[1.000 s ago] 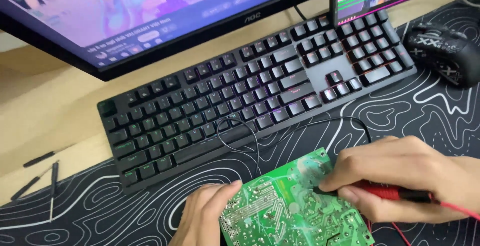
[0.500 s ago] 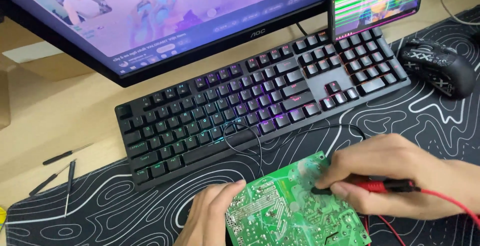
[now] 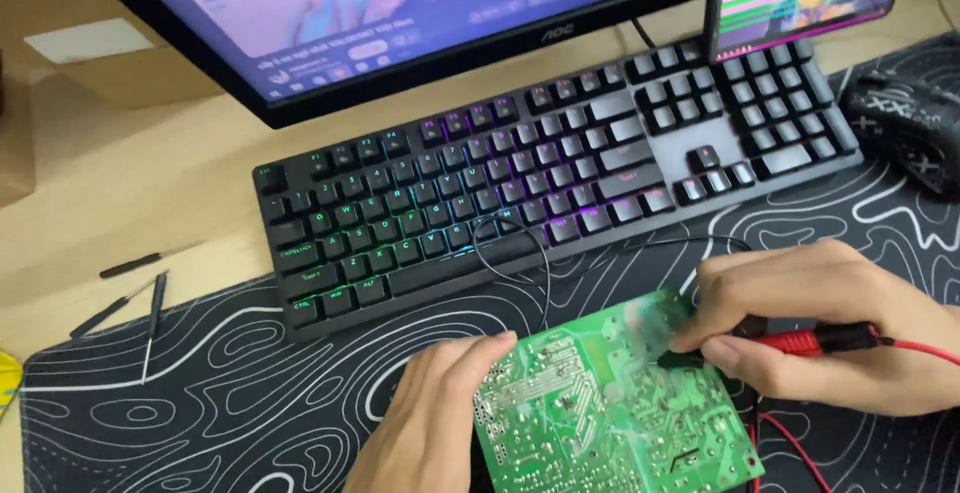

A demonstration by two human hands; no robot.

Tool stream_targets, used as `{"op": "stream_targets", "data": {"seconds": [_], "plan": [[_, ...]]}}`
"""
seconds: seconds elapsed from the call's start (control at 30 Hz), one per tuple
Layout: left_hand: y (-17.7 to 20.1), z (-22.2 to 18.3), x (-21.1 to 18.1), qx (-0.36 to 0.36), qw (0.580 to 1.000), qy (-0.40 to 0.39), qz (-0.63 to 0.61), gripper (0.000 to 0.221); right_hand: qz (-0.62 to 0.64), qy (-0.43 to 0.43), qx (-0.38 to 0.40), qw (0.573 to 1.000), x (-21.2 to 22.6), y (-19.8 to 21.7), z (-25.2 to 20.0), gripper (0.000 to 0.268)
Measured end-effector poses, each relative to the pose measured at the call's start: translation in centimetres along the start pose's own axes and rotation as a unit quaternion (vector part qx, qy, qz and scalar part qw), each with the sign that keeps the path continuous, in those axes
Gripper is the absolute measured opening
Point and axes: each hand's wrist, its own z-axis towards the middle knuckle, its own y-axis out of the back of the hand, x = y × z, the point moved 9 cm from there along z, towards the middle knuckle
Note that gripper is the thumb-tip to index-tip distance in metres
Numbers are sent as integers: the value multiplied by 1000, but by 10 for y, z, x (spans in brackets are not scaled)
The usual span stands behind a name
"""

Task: Scraping a white substance off a green circuit board using a multimeter probe.

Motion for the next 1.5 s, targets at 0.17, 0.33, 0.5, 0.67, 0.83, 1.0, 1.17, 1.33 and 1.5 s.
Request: {"op": "stream_targets", "data": {"seconds": [0.17,0.33,0.5,0.67,0.83,1.0,1.17,1.33,1.5], "plan": [[-8,-2,8,47,999,13,-4,120,-2,1,-21,1000,2,-4,-3,24],[1,-3,-7,36,999,12,-8,122,-1,11,-18,1000,5,-6,-2,23],[3,-3,-12,41,999,3,-4,126,-8,16,-28,999,5,-6,-4,26],[-1,-3,-6,48,999,6,-7,120,17,-11,-13,1000,-3,-1,-3,28],[0,-3,-6,53,998,16,-12,123,18,-26,-20,999,-5,-2,-4,28],[1,-2,-10,57,998,1,-9,127,6,14,-19,1000,7,-7,1,28],[1,-2,-9,64,998,10,-11,128,-3,17,6,1000,7,-2,3,27],[0,-2,-6,64,998,13,-7,124,-4,-9,2,1000,-4,4,-2,27],[-6,-2,1,66,997,47,9,106,-1,0,-7,1000,1,-1,-3,28]]}}
